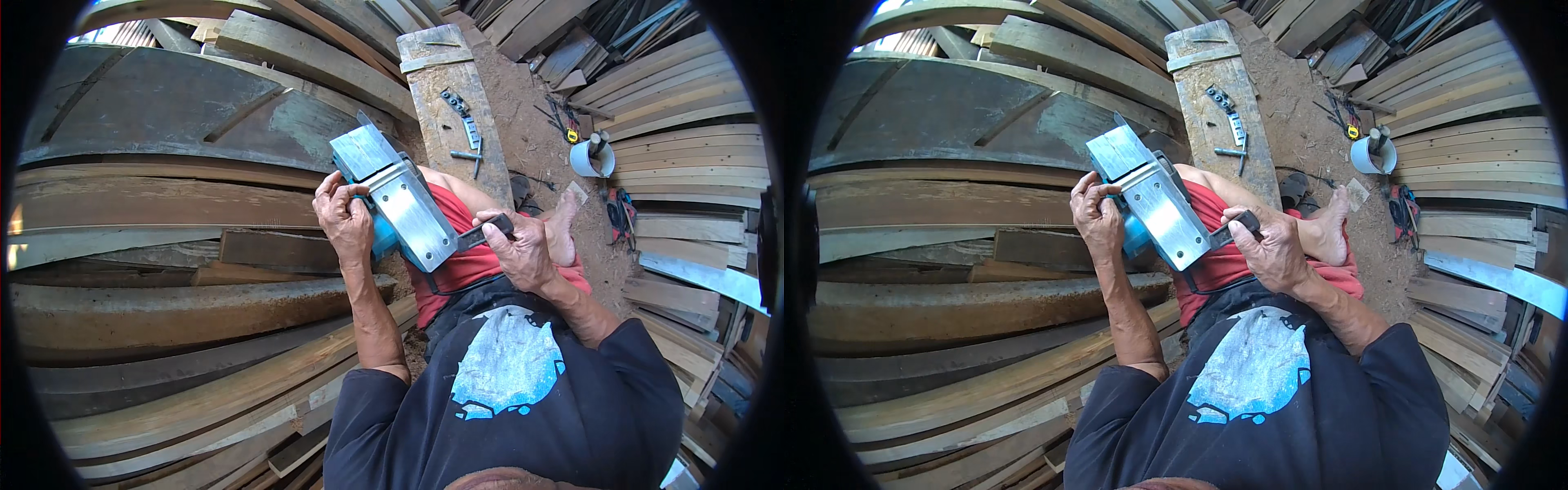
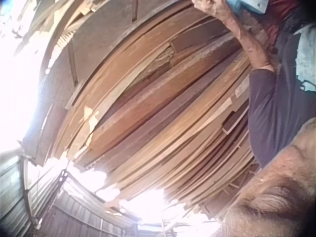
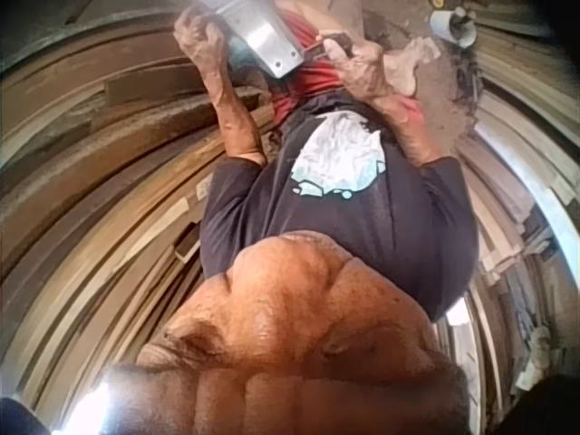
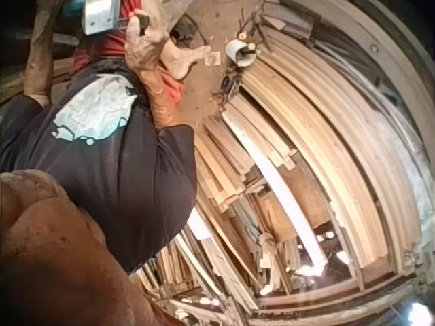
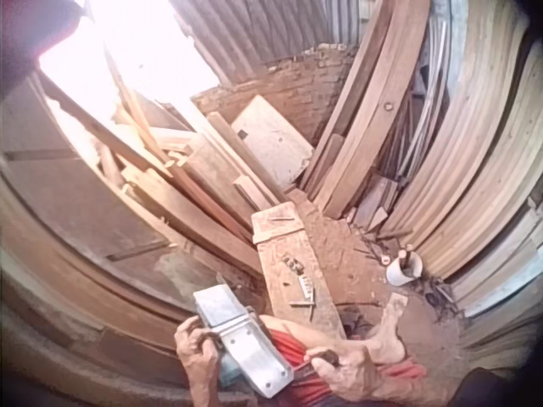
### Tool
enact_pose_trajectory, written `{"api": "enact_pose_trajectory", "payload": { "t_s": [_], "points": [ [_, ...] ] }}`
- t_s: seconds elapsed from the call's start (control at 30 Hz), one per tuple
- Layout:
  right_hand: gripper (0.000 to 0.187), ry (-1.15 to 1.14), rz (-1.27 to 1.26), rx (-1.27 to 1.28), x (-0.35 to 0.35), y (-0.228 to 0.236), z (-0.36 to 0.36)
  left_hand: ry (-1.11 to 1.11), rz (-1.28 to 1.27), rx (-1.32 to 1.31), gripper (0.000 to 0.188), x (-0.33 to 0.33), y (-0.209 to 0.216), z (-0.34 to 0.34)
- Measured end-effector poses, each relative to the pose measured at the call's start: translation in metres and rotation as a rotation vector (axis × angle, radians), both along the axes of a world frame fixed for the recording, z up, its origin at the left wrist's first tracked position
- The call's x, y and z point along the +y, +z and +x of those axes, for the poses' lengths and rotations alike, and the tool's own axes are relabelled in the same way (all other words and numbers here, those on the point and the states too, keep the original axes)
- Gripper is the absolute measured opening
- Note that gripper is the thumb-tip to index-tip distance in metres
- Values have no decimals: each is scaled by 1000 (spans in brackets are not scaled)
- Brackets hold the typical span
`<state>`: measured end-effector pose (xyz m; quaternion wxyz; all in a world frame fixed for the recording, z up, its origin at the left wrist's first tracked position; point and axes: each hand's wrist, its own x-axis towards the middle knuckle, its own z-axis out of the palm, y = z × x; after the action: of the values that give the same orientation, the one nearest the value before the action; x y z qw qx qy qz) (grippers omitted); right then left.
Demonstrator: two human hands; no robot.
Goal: The person cleans and performs maintenance on a handheld electric planer by removing wood chips from the blade area and using a metal square to check for alignment.
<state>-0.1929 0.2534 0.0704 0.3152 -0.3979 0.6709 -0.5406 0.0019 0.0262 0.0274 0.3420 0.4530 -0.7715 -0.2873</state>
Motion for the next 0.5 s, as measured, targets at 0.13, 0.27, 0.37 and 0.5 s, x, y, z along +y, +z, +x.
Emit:
{"api": "enact_pose_trajectory", "payload": {
  "t_s": [0.13, 0.27, 0.37, 0.5],
  "points": [
    [25, 1, -5, -4, -1, -1, -2, 79, -77, -91, 35, 2, 4, -3],
    [20, -39, -53, -9, -3, -2, 2, 73, -53, -92, 36, -2, 3, -3],
    [24, -18, -67, -56, -3, 10, 6, 59, -28, -23, 32, -1, 3, -4],
    [22, 37, -120, -61, -7, 20, 18, 57, -35, -18, 31, -2, -1, -5]
  ]
}}
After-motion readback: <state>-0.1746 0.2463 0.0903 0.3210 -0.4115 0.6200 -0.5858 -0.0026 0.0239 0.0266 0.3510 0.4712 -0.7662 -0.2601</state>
